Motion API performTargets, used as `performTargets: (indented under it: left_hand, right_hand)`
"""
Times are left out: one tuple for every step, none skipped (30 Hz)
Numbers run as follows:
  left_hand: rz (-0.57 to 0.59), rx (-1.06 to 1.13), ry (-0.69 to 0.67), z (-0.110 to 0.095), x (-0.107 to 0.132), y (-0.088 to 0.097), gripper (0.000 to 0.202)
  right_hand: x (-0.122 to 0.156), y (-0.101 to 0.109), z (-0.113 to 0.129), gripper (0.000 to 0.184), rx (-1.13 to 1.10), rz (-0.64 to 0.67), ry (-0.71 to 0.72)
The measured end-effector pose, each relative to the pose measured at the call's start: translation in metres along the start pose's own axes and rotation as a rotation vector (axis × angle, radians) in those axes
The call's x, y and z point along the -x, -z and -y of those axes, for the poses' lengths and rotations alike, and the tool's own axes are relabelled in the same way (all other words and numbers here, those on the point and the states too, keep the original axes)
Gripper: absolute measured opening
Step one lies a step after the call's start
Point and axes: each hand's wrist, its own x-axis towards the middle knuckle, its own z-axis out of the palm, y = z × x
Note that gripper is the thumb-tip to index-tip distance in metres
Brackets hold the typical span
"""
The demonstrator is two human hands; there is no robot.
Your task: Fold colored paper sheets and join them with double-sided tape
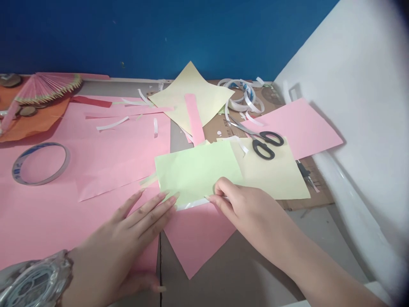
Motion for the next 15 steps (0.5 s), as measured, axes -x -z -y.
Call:
performTargets:
  left_hand:
    - [0.001, 0.002, 0.000, 0.0001, 0.0001, 0.0000, 0.094]
    - [0.002, 0.004, 0.000, 0.0002, 0.0003, 0.0000, 0.094]
    - [0.000, 0.006, -0.001, 0.0004, 0.0004, 0.0000, 0.094]
    - [-0.002, 0.007, -0.004, 0.0006, 0.0004, -0.0001, 0.094]
    - [-0.003, 0.008, -0.008, 0.0009, 0.0005, -0.0002, 0.094]
    - [-0.004, 0.008, -0.012, 0.0011, 0.0005, -0.0003, 0.094]
    - [-0.005, 0.008, -0.015, 0.0013, 0.0005, -0.0004, 0.095]
    - [-0.007, 0.007, -0.017, 0.0015, 0.0005, -0.0005, 0.096]
    - [-0.008, 0.006, -0.019, 0.0016, 0.0005, -0.0006, 0.097]
    - [-0.009, 0.005, -0.021, 0.0018, 0.0005, -0.0007, 0.098]
    - [-0.010, 0.005, -0.023, 0.0018, 0.0005, -0.0008, 0.098]
    - [-0.010, 0.006, -0.024, 0.0019, 0.0006, -0.0008, 0.098]
    - [-0.010, 0.008, -0.024, 0.0018, 0.0007, -0.0009, 0.098]
    - [-0.010, 0.011, -0.021, 0.0018, 0.0009, -0.0011, 0.097]
    - [-0.009, 0.013, -0.017, 0.0017, 0.0010, -0.0012, 0.096]
  right_hand:
    - [0.0000, 0.0000, -0.0003, 0.023, -0.006, 0.001, 0.004]
    - [0.0001, 0.0002, -0.0005, 0.023, -0.010, 0.004, 0.008]
    - [0.0001, 0.0005, -0.0007, 0.023, -0.012, 0.009, 0.011]
    - [0.0001, 0.0009, -0.0008, 0.023, -0.012, 0.015, 0.012]
    - [0.0001, 0.0013, -0.0009, 0.024, -0.012, 0.024, 0.010]
    - [0.0001, 0.0016, -0.0009, 0.024, -0.012, 0.031, 0.006]
    - [0.0001, 0.0018, -0.0009, 0.024, -0.013, 0.036, 0.001]
    - [0.0003, 0.0018, -0.0010, 0.025, -0.014, 0.037, -0.002]
    - [0.0005, 0.0016, -0.0010, 0.025, -0.016, 0.035, -0.002]
    - [0.0007, 0.0014, -0.0011, 0.025, -0.015, 0.030, -0.001]
    - [0.0010, 0.0011, -0.0011, 0.025, -0.014, 0.024, 0.004]
    - [0.0013, 0.0008, -0.0011, 0.025, -0.013, 0.020, 0.009]
    - [0.0016, 0.0006, -0.0011, 0.025, -0.011, 0.018, 0.015]
    - [0.0019, 0.0006, -0.0010, 0.025, -0.007, 0.018, 0.018]
    - [0.0022, 0.0006, -0.0008, 0.025, -0.003, 0.017, 0.018]
